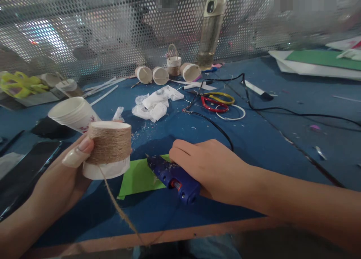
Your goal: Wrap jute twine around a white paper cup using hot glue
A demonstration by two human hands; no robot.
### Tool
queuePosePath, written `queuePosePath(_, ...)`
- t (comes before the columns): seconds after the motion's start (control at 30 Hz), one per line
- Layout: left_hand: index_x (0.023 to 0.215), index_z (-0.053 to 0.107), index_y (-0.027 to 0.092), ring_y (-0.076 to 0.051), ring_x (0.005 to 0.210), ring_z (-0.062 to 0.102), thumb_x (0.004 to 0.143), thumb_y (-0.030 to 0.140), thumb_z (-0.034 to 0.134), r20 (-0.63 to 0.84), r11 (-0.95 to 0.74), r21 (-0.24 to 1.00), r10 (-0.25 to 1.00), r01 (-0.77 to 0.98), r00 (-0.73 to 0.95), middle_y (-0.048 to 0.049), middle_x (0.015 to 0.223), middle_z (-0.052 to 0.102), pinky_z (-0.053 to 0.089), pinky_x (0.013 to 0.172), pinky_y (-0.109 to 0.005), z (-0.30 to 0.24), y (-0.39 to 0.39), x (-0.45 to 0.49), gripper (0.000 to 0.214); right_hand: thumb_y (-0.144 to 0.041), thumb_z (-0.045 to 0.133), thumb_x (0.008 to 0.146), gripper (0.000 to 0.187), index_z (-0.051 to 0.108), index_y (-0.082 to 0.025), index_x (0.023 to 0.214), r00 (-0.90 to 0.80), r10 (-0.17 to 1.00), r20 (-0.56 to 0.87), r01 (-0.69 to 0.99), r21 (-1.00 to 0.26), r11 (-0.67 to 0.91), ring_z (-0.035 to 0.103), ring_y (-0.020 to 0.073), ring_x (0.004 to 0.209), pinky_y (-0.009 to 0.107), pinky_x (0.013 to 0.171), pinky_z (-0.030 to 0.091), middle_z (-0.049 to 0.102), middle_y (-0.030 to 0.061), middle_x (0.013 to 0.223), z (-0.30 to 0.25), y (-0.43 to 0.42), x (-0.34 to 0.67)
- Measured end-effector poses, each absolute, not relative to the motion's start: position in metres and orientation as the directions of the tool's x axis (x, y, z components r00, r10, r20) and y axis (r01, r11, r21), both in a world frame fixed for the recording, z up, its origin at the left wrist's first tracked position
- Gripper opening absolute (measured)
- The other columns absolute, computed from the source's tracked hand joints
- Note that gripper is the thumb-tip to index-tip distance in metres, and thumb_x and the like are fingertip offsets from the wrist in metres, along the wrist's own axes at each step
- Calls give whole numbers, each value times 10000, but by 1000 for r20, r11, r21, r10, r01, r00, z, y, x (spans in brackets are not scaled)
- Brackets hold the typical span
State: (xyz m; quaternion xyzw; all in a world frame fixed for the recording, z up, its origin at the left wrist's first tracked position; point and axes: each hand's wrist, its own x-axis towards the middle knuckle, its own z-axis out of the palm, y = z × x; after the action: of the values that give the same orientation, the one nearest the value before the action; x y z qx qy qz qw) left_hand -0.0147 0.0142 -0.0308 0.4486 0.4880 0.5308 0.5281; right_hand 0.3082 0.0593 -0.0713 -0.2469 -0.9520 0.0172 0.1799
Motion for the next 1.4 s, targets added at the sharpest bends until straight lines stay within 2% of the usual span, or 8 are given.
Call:
queuePosePath(0.17,1476,905,234,-464,1449,792,1016,626,936,-42,37,994,998,-102,-43,-117,1415,917,635,1251,-547,-28,13,-15,605,-168,628,880,370,512,-304,1205,-811,467,354,454,-123,882,643,241,709,389,647,252,693,20,1041,-71,58,307)
queuePosePath(0.33,1500,889,219,-461,1516,744,1053,611,904,-32,29,996,999,-90,-34,-120,1448,904,595,1294,-535,-27,12,-15,594,-178,656,878,342,527,-297,1172,-815,472,335,452,-140,881,609,233,700,382,651,260,674,10,1017,-69,58,307)
queuePosePath(0.57,1454,908,245,-441,1541,715,1066,603,893,-33,31,998,999,-49,-32,-94,1483,898,594,1229,-460,-26,11,-17,528,-154,686,799,477,560,-288,1239,-819,474,324,454,-138,880,624,238,730,388,664,251,683,12,1028,-71,59,309)
queuePosePath(0.73,1475,890,252,-418,1526,724,1071,625,889,-21,20,999,1000,-33,-21,-80,1526,885,577,1207,-424,-25,12,-15,549,-157,721,805,498,586,-280,1268,-830,486,275,465,-143,874,644,247,752,385,679,259,694,18,1020,-72,59,310)
queuePosePath(0.87,1479,892,285,-335,1416,767,1116,624,839,13,-13,1000,998,4,68,-38,1491,890,596,1078,-314,-26,13,-19,500,-132,731,773,547,595,-277,1283,-833,491,254,467,-150,871,663,250,768,386,677,272,716,26,1057,-70,57,310)
queuePosePath(0.97,1545,858,332,-290,1328,783,1170,596,774,33,-37,999,987,19,155,-13,1502,875,615,1021,-282,-28,12,-25,466,-124,756,768,544,603,-276,1268,-837,500,221,481,-139,866,649,243,758,387,673,258,727,34,1092,-68,57,310)
queuePosePath(1.23,1591,810,419,-332,1552,700,1200,593,715,72,-106,986,966,125,249,12,1680,773,567,1251,-346,-35,11,-35,438,-105,773,733,567,570,-295,1228,-851,479,215,470,-97,877,631,245,718,391,652,240,700,7,1072,-68,59,310)
queuePosePath(1.4,1562,816,399,-354,1478,735,1158,627,765,48,-92,982,965,162,259,-9,1574,828,588,1217,-373,-31,10,-34,466,-88,761,665,611,571,-292,1209,-858,461,229,456,-77,887,617,235,689,388,626,251,692,-4,1068,-66,59,309)
